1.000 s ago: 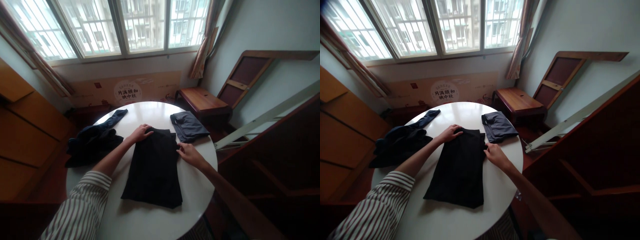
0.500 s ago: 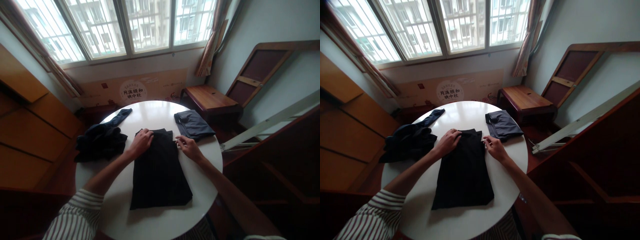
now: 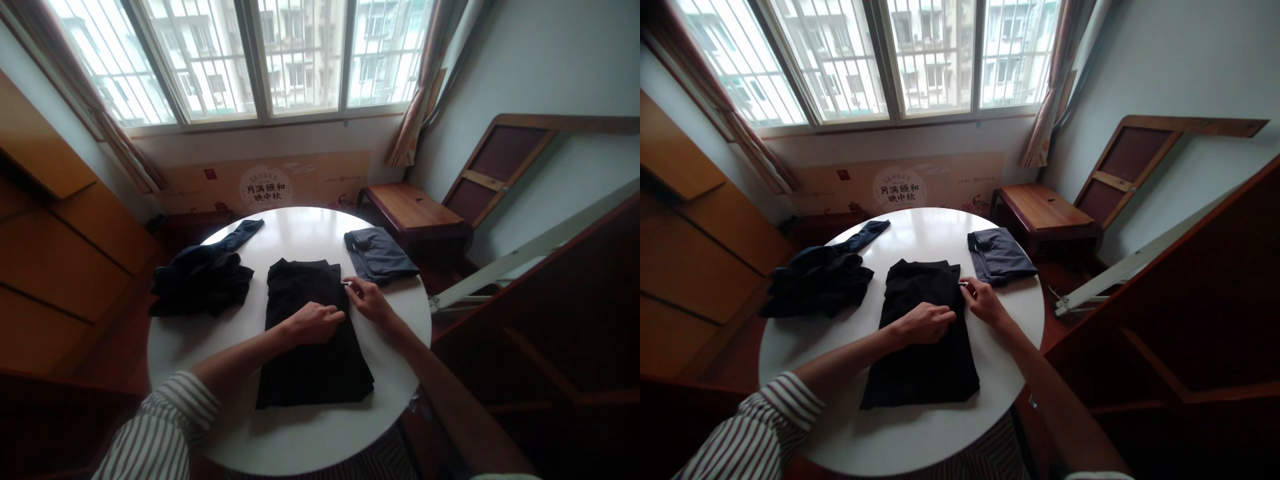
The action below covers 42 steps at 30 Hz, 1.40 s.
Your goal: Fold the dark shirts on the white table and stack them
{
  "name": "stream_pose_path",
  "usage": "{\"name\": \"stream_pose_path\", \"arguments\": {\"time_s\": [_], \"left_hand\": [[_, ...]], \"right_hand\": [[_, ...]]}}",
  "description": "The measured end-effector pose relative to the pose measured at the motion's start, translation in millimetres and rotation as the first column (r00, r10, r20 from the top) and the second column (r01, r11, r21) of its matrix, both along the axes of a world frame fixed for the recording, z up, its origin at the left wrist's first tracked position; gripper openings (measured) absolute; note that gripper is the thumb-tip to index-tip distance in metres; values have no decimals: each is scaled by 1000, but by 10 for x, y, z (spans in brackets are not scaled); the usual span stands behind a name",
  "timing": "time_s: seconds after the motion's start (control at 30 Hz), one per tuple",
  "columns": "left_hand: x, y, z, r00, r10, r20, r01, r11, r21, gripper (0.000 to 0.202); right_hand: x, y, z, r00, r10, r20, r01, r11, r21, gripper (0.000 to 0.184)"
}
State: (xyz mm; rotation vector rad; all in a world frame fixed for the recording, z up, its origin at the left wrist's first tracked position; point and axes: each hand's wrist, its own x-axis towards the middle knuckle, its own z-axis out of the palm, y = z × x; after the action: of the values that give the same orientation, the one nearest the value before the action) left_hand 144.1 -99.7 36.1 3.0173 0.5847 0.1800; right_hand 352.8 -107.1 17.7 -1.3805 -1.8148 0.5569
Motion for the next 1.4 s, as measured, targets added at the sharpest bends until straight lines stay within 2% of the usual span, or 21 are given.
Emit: {"name": "stream_pose_path", "arguments": {"time_s": [0.1, 0.17, 0.23, 0.3, 0.4, 0.47, 0.53, 0.57, 0.6, 0.63, 0.67, 0.73, 0.8, 0.93, 0.97, 1.03, 1.1, 1.17, 1.27, 1.33, 1.4], "left_hand": [[-131, 41, 50, 969, 94, 230, -81, 995, -62, 18], [-319, 102, 164, 891, 168, 422, -144, 986, -89, 21], [-630, 171, 328, 787, 223, 576, -229, 971, -62, 20], [-1069, 213, 513, 715, 258, 650, -349, 937, 12, 18], [-1843, 175, 772, 751, 367, 548, -522, 839, 155, 15], [-2275, 79, 911, 749, 486, 450, -635, 720, 280, 13], [-2510, -49, 1010, 688, 577, 440, -721, 608, 331, 12], [-2534, -114, 1040, 663, 595, 455, -746, 576, 333, 13], [-2497, -176, 1053, 660, 595, 458, -748, 580, 323, 15], [-2405, -229, 1047, 681, 581, 446, -725, 619, 300, 17], [-2271, -269, 1017, 725, 553, 412, -675, 691, 260, 19], [-1931, -303, 889, 817, 477, 325, -537, 834, 124, 24], [-1590, -271, 685, 861, 434, 267, -451, 893, 3, 28], [-1187, -89, 267, 861, 488, 142, -485, 873, -57, 67], [-1151, -43, 202, 857, 502, 115, -496, 865, -78, 70], [-1127, 21, 141, 859, 501, 103, -486, 862, -143, 60], [-1121, 25, 164, 887, 438, 145, -398, 885, -241, 47], [-1098, -31, 241, 926, 321, 197, -241, 907, -345, 39], [-1014, -182, 379, 960, 141, 243, -11, 883, -468, 34], [-939, -282, 443, 963, 60, 264, 89, 851, -518, 33], [-862, -355, 473, 960, -21, 280, 174, 825, -538, 33]], "right_hand": [[-6, -9, -34, 994, 100, 40, -101, 995, 9, 45], [-5, -7, -66, 981, 159, 114, -165, 985, 41, 49], [-4, 3, -95, 969, 180, 167, -193, 979, 68, 41], [-6, 19, -115, 971, 175, 165, -189, 979, 73, 28], [-16, 35, -118, 978, 177, 108, -185, 981, 65, 16], [-27, 33, -105, 980, 182, 80, -188, 980, 65, 14], [-40, 24, -88, 981, 180, 77, -185, 980, 70, 14], [-47, 17, -81, 981, 176, 84, -183, 980, 76, 14], [-52, 10, -76, 980, 176, 97, -184, 979, 84, 14], [-58, 4, -74, 978, 176, 115, -187, 978, 93, 14], [-62, -2, -77, 975, 176, 135, -190, 976, 102, 13], [-66, -8, -95, 970, 172, 169, -192, 975, 112, 21], [-65, -6, -126, 971, 160, 179, -181, 977, 111, 30], [-56, 9, -177, 976, 155, 153, -173, 978, 115, 20], [-54, 12, -178, 980, 134, 144, -154, 978, 137, 20], [-49, 11, -163, 989, 41, 142, -71, 974, 214, 24], [-45, 4, -132, 982, -91, 163, 38, 953, 300, 27], [-47, -7, -86, 965, -189, 184, 112, 926, 361, 29], [-86, -17, 12, 980, -166, 110, 116, 926, 360, 28], [-151, -12, 98, 996, -74, -42, 82, 969, 234, 28], [-241, 1, 191, 971, 14, -239, -13, 1000, 7, 32]]}}
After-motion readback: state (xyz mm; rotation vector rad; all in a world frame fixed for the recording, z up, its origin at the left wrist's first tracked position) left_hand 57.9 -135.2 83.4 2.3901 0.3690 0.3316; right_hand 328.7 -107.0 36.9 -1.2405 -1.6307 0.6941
